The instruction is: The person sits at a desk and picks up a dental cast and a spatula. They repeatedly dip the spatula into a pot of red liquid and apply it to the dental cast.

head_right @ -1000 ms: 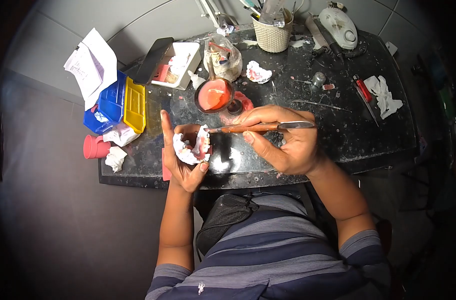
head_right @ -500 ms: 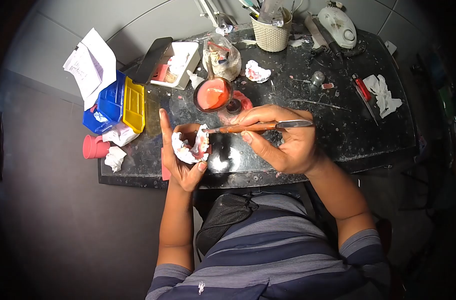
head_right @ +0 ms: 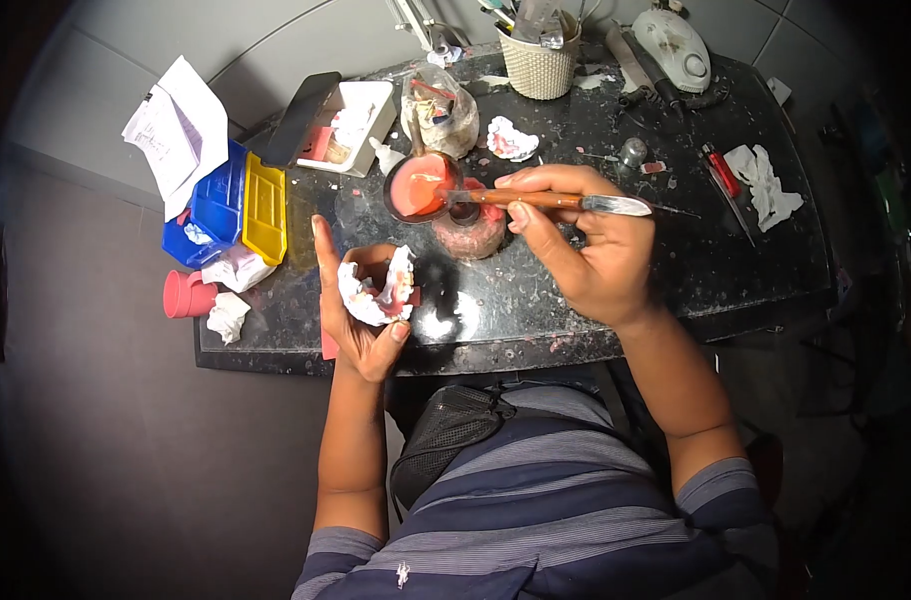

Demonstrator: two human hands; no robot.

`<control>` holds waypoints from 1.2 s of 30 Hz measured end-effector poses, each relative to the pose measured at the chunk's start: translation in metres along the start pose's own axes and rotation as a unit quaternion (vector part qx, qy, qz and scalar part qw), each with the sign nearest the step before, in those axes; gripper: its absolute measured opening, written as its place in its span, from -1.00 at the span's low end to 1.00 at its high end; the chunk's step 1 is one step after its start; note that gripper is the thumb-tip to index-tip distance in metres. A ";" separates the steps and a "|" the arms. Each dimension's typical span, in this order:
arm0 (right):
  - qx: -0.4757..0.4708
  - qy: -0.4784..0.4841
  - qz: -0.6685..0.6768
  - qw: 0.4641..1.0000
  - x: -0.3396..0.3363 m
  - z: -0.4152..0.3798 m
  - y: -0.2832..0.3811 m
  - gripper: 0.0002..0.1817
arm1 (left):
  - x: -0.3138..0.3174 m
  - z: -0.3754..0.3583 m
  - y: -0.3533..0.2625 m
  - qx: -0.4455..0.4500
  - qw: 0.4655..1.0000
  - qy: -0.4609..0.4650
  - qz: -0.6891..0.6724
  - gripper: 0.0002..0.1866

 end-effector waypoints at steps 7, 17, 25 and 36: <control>-0.011 -0.078 0.034 0.996 -0.028 0.009 0.000 -0.87 | -0.001 0.000 0.001 -0.028 1.000 -0.010 -0.006 0.13; 0.029 -0.010 0.077 0.997 -0.015 0.005 0.001 -0.81 | -0.002 -0.002 0.002 -0.002 1.000 0.001 0.016 0.13; -0.006 0.129 0.073 0.989 0.019 -0.007 0.006 -0.75 | 0.001 -0.002 -0.001 -0.021 0.999 0.006 0.024 0.14; 0.004 0.108 0.058 0.992 0.020 -0.007 0.006 -0.79 | -0.001 -0.004 0.001 -0.064 0.998 0.001 0.013 0.33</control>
Point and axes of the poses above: each hand's wrist, its own z-axis towards the middle knuckle, its own x-axis out of the palm, y = z × x, the point moved 6 cm from there along z, towards the middle knuckle, and after that the axes turned 5 degrees about -x, right-handed, at the moved point
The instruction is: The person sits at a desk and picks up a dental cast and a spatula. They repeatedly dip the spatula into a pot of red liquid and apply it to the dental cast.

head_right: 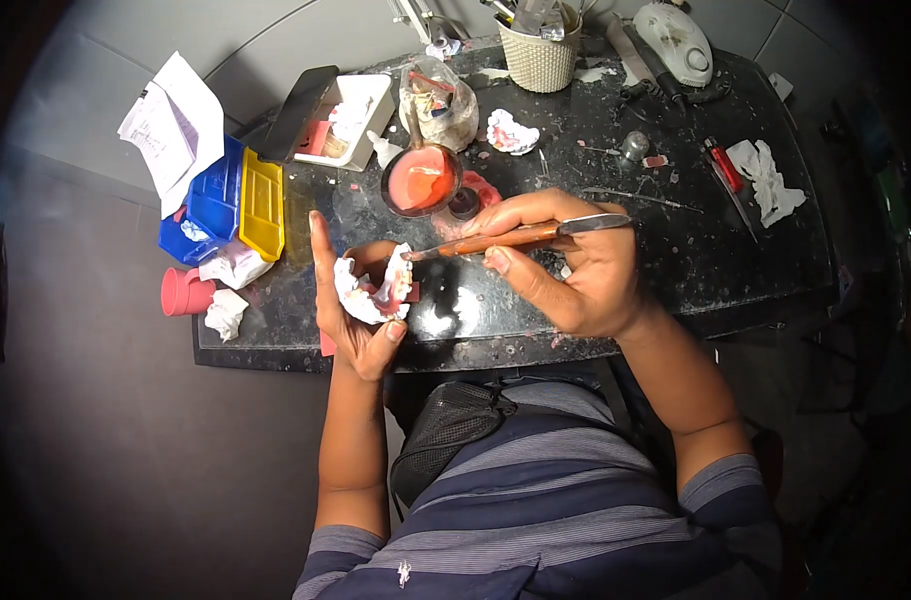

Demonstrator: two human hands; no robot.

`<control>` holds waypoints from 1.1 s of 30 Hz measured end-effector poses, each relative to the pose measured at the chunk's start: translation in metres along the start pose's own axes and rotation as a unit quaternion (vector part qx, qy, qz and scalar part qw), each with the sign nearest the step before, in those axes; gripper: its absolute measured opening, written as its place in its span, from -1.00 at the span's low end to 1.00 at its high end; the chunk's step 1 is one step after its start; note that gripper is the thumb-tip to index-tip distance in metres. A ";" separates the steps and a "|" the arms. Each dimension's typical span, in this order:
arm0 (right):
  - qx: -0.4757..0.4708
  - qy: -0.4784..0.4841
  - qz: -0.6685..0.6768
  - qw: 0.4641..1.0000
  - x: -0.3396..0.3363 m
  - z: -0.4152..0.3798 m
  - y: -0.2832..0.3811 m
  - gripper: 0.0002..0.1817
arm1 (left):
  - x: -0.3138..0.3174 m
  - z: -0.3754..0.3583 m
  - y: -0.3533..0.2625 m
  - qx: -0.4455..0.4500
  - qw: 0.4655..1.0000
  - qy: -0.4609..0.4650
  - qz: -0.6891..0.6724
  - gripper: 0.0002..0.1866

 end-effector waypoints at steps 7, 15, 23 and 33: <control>-0.016 0.022 -0.015 1.000 -0.003 0.000 -0.001 -0.76 | 0.001 0.000 0.001 -0.008 1.000 0.004 -0.012 0.31; -0.013 0.047 -0.059 0.997 0.000 0.000 0.001 -0.76 | 0.005 0.005 -0.002 0.087 0.996 -0.001 -0.008 0.08; -0.026 0.049 -0.077 0.996 0.004 0.001 0.001 -0.76 | 0.004 0.004 -0.002 0.102 0.993 0.009 0.051 0.06; -0.047 0.039 -0.090 0.994 0.003 0.000 0.002 -0.76 | 0.005 0.005 -0.004 0.071 0.996 0.016 0.049 0.05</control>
Point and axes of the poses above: each hand's wrist, its own z-axis towards the middle knuckle, its own x-axis out of the palm, y = z × x, the point moved 6 cm from there along z, towards the middle knuckle, and after that the axes turned 5 degrees about -x, right-handed, at the moved point
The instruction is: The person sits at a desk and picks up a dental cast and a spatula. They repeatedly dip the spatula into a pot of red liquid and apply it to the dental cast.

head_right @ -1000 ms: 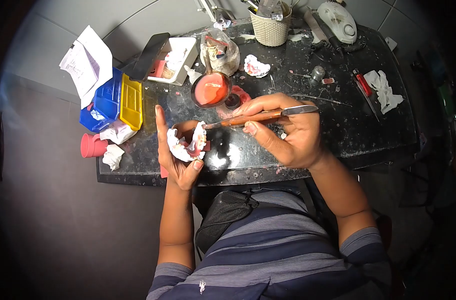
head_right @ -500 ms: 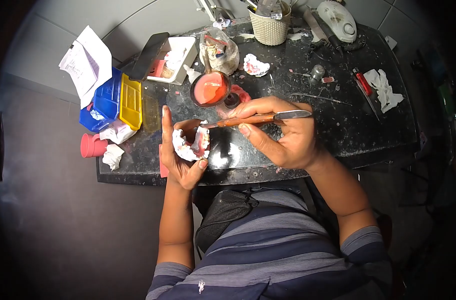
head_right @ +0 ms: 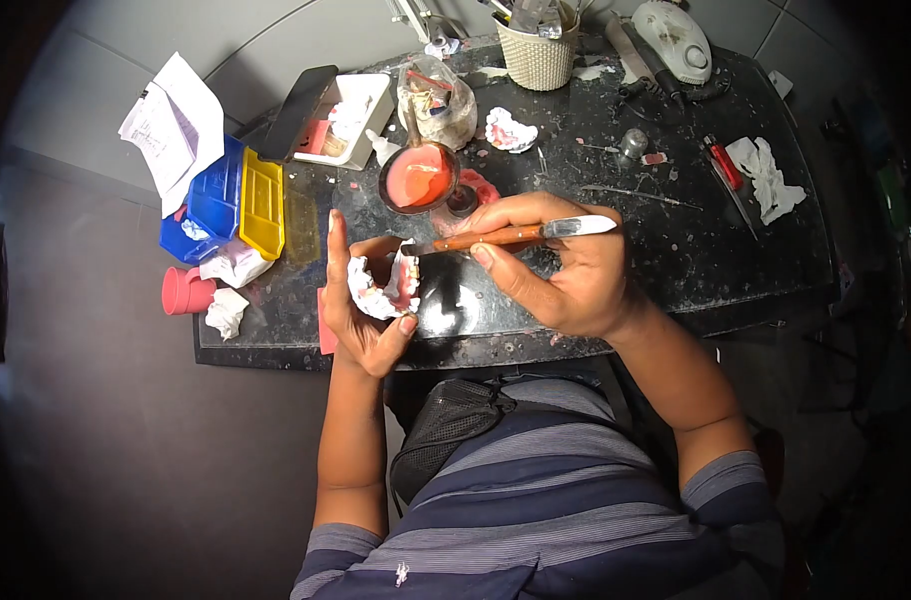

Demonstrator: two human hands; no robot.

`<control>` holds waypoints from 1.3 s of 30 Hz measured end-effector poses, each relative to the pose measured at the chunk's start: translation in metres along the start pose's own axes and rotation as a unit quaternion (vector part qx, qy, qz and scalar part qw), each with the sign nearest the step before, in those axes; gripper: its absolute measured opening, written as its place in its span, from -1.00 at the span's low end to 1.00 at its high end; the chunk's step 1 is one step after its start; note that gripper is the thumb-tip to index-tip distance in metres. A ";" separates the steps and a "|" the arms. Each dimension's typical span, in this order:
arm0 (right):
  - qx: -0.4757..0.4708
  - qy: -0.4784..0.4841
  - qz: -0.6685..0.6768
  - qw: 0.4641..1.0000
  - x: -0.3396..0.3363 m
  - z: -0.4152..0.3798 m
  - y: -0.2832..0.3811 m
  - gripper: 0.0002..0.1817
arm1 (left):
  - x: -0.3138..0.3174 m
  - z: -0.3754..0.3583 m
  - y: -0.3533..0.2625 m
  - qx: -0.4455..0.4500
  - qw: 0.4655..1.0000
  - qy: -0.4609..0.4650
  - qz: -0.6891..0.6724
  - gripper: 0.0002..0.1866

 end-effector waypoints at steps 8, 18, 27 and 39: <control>0.009 -0.039 0.003 0.999 -0.001 -0.001 0.002 -0.78 | -0.001 -0.005 0.005 -0.015 0.999 0.035 -0.011 0.19; -0.001 -0.044 0.003 0.999 0.000 -0.002 0.000 -0.81 | 0.000 -0.002 0.000 -0.002 1.000 -0.010 -0.002 0.02; 0.027 -0.009 0.019 0.999 0.001 -0.003 0.001 -0.77 | 0.000 -0.010 0.009 -0.038 0.998 0.037 -0.016 0.22; 0.027 -0.180 0.051 0.982 -0.032 0.002 -0.005 -0.80 | -0.005 -0.010 0.007 -0.054 0.999 -0.004 0.006 0.23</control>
Point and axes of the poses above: each hand's wrist, its own z-axis towards the middle knuckle, its own x-axis out of the palm, y = z × x, the point moved 6 cm from there along z, towards the middle knuckle, and after that the axes turned 5 degrees about -x, right-handed, at the moved point
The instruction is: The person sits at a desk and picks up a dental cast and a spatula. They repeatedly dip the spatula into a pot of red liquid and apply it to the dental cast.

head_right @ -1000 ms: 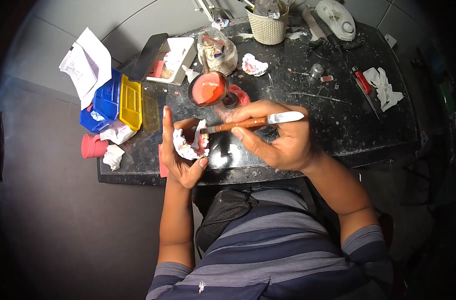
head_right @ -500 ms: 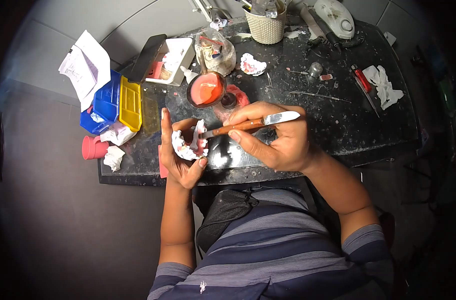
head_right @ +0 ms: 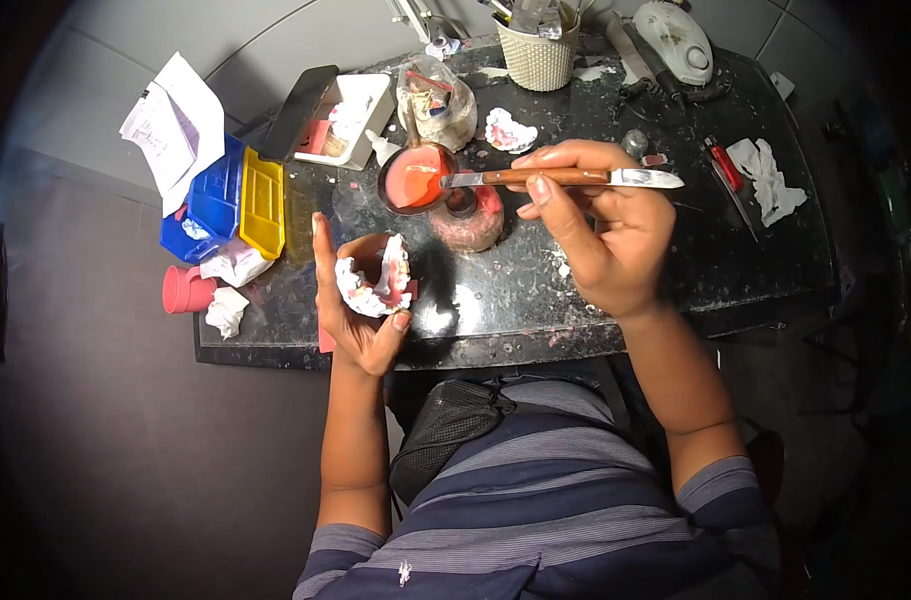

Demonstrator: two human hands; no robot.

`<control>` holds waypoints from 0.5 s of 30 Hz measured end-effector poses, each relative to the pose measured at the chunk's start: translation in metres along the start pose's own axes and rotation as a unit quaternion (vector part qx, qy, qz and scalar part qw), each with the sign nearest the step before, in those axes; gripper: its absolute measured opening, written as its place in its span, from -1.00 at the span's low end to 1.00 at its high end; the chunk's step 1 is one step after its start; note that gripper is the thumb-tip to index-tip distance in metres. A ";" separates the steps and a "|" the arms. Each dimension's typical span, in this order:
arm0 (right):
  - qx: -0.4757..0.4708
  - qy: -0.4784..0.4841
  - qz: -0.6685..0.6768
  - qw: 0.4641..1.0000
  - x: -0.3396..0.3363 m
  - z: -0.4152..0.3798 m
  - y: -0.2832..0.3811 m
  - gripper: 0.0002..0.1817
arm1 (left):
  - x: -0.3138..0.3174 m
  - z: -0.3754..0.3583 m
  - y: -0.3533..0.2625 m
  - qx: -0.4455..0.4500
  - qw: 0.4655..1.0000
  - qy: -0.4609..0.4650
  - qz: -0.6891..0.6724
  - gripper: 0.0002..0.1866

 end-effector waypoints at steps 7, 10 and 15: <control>0.022 0.016 -0.016 0.999 0.006 -0.001 -0.006 -0.78 | 0.000 0.000 0.001 0.005 1.000 -0.003 -0.012 0.22; 0.027 0.003 -0.007 1.000 0.006 -0.001 0.000 -0.80 | -0.001 0.000 0.002 0.015 1.000 -0.008 -0.019 0.22; 0.028 0.123 0.042 0.991 0.023 -0.011 0.002 -0.78 | -0.002 0.002 -0.004 0.026 0.999 0.014 0.029 0.21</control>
Point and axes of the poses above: each hand's wrist, its own z-axis towards the middle knuckle, its own x-axis out of the palm, y = z × x, the point moved 6 cm from there along z, towards the middle knuckle, and after that the axes turned 5 degrees about -x, right-handed, at the moved point
